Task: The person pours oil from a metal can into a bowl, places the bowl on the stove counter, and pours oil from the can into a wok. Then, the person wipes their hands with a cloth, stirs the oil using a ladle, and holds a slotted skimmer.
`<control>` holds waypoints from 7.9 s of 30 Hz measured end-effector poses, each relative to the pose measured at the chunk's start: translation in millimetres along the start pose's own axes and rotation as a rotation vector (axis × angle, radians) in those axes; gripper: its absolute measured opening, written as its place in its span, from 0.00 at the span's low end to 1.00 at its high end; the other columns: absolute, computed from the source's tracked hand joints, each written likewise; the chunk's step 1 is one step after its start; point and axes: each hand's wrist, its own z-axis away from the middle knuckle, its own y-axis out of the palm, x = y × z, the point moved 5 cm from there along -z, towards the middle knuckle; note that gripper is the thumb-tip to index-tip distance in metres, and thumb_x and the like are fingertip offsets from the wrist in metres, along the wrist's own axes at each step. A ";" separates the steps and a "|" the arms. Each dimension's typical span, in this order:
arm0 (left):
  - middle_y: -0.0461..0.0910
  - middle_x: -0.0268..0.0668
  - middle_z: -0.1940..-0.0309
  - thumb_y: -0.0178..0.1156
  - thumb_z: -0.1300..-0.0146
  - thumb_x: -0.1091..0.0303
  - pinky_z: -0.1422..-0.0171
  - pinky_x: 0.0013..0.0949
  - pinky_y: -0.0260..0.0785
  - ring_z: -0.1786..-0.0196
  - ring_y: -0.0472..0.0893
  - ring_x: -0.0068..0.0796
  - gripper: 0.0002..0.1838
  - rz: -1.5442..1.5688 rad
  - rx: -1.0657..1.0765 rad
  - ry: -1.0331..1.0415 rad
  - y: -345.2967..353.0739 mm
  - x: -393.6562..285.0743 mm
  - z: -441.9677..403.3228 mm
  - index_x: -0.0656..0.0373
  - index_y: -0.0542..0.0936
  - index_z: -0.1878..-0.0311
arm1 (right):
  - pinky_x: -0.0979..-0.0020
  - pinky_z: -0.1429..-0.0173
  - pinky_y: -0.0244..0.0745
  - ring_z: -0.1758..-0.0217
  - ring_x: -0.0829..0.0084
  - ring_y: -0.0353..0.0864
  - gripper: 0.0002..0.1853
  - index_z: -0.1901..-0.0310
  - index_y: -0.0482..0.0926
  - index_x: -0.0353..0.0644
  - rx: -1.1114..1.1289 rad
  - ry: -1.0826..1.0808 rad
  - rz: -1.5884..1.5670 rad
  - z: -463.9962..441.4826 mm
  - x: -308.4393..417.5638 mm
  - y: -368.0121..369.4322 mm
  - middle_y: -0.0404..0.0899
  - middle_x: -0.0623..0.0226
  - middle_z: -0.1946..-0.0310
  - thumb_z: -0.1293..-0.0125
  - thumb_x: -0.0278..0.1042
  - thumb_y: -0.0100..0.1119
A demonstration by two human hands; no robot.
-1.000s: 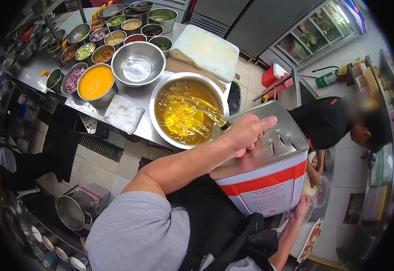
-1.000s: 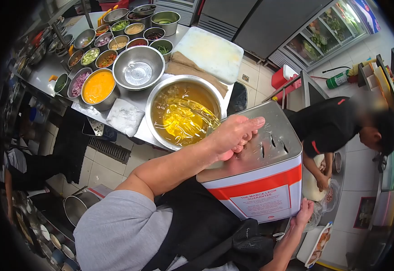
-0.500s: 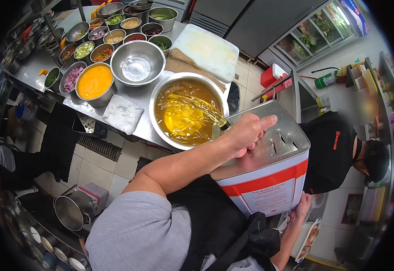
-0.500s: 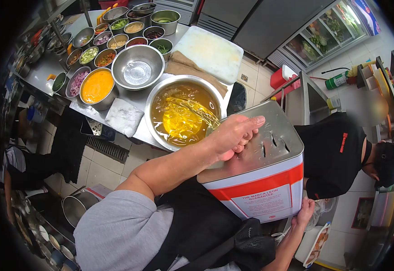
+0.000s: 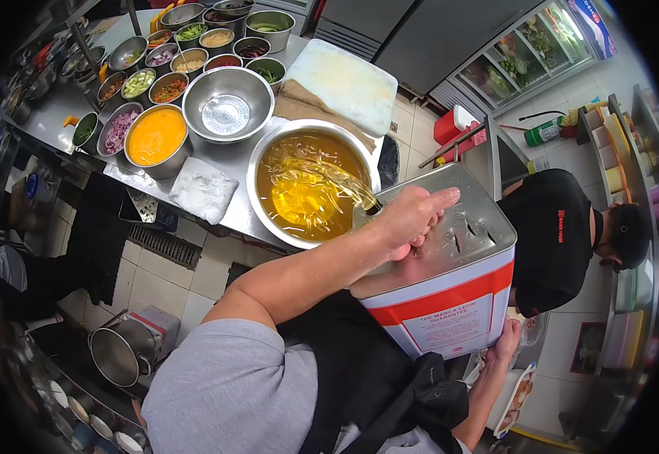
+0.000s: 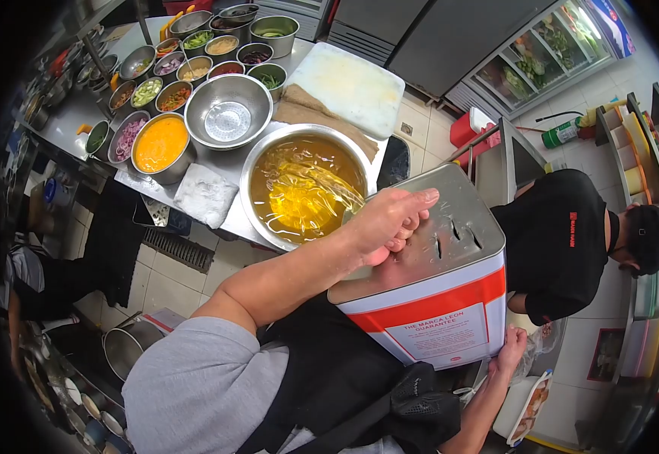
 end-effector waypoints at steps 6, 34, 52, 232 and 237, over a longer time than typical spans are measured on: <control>0.56 0.18 0.83 0.63 0.38 0.47 0.81 0.19 0.40 0.84 0.49 0.08 0.22 0.013 -0.005 0.002 -1.1 0.6 0.7 0.58 0.70 0.66 | 0.78 0.69 0.58 0.74 0.85 0.59 0.12 0.70 0.65 0.46 0.010 -0.021 -0.001 -0.6 1.4 -2.5 0.63 0.78 0.78 0.31 0.34 0.55; 0.56 0.19 0.82 0.61 0.37 0.46 0.82 0.19 0.40 0.83 0.49 0.08 0.22 0.020 0.024 -0.011 -0.3 -0.4 -2.1 0.57 0.69 0.66 | 0.79 0.69 0.57 0.74 0.86 0.58 0.13 0.73 0.63 0.47 -0.010 -0.066 0.008 4.8 -8.9 -3.6 0.62 0.79 0.78 0.31 0.31 0.55; 0.59 0.24 0.82 0.63 0.37 0.51 0.84 0.25 0.45 0.84 0.55 0.12 0.20 -0.294 -0.003 -0.020 35.5 18.3 -5.3 0.57 0.69 0.71 | 0.70 0.58 0.75 0.63 0.73 0.78 0.04 0.58 0.70 0.43 0.090 0.282 -0.365 28.4 -122.2 48.0 0.76 0.69 0.65 0.29 0.32 0.46; 0.78 0.36 0.58 0.55 0.40 0.79 0.64 0.32 0.76 0.62 0.80 0.26 0.21 -0.390 -0.883 0.235 -236.2 13.7 132.9 0.58 0.66 0.44 | 0.75 0.77 0.72 0.77 0.77 0.74 0.14 0.51 0.65 0.43 1.400 0.145 0.162 -0.1 17.1 450.6 0.73 0.70 0.76 0.34 0.29 0.56; 0.80 0.37 0.55 0.61 0.47 0.80 0.51 0.28 0.73 0.55 0.80 0.25 0.24 -0.439 -0.943 0.417 -223.6 3.3 135.5 0.64 0.71 0.45 | 0.80 0.83 0.58 0.83 0.83 0.65 0.16 0.51 0.65 0.44 1.365 0.159 -0.030 5.8 3.3 453.1 0.72 0.71 0.75 0.38 0.22 0.56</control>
